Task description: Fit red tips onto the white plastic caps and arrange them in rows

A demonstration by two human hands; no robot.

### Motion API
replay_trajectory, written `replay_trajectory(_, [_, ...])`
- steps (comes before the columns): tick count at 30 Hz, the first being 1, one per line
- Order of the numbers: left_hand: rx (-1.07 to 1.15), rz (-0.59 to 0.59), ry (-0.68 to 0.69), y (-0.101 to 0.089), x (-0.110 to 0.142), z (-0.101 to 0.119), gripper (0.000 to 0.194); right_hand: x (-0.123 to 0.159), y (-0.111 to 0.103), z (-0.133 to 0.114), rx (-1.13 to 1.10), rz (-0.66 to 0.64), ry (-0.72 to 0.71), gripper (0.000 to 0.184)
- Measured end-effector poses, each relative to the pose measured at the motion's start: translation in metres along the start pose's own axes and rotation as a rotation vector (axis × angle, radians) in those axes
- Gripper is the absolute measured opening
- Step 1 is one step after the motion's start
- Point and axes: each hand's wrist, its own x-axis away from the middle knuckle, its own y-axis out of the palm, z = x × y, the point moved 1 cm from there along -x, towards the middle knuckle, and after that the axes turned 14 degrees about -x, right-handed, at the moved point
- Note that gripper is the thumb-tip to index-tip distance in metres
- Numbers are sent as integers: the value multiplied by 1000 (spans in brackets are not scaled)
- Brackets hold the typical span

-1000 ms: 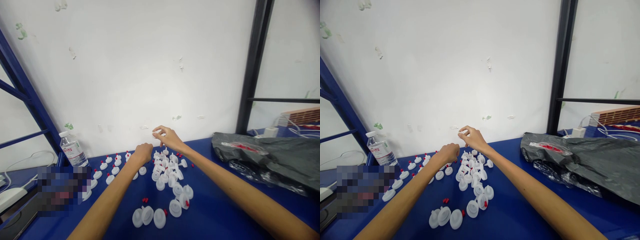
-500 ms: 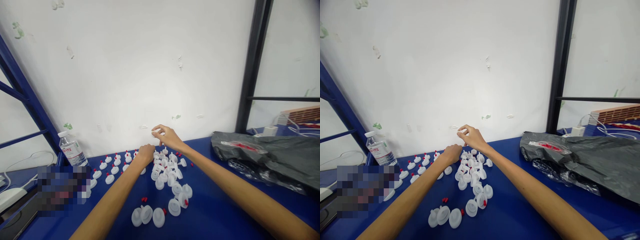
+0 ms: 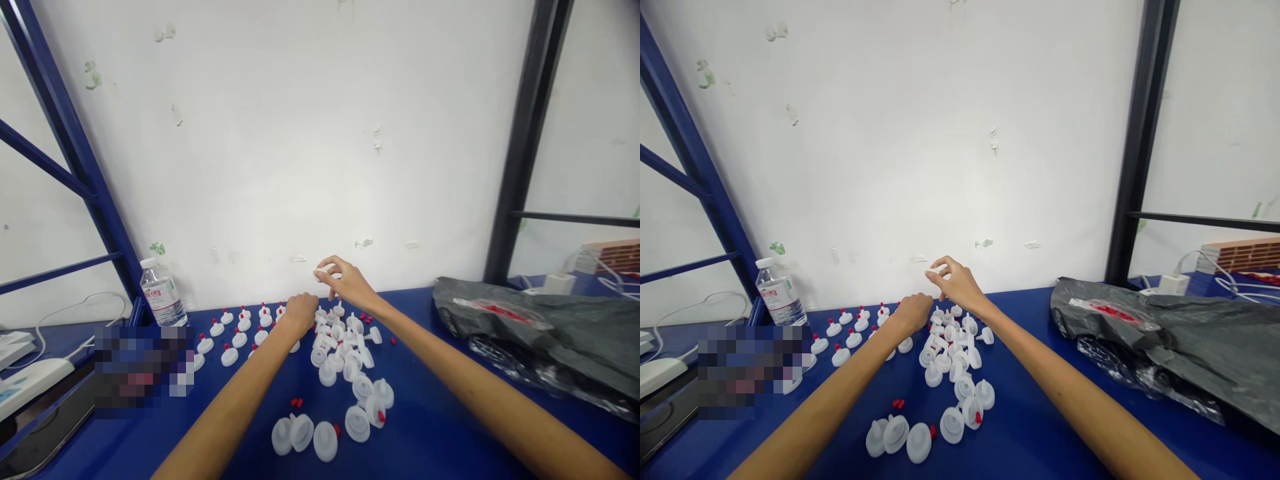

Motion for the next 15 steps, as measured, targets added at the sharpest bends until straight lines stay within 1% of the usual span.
replay_trajectory(2, [51,74,-40,-5,2,-4,32,-1,-2,-1,-7,4,-3,36])
replay_trajectory(5, [145,224,-94,-14,12,-13,18,2,-9,0,1,31,-18,40])
replay_trajectory(8, [283,379,-103,-19,26,-21,21,15,-20,7,-17,63,23,39])
replay_trajectory(10, [378,443,-74,-18,35,-24,26,29,-26,11,-77,89,75,41])
replay_trajectory(12, [512,463,-37,-14,41,-27,31,43,-31,14,-148,121,120,43])
replay_trajectory(13, [623,450,-17,-11,43,-28,34,49,-32,13,-176,135,139,44])
replay_trajectory(15, [921,401,38,-7,45,-28,40,58,-32,12,-219,150,160,46])
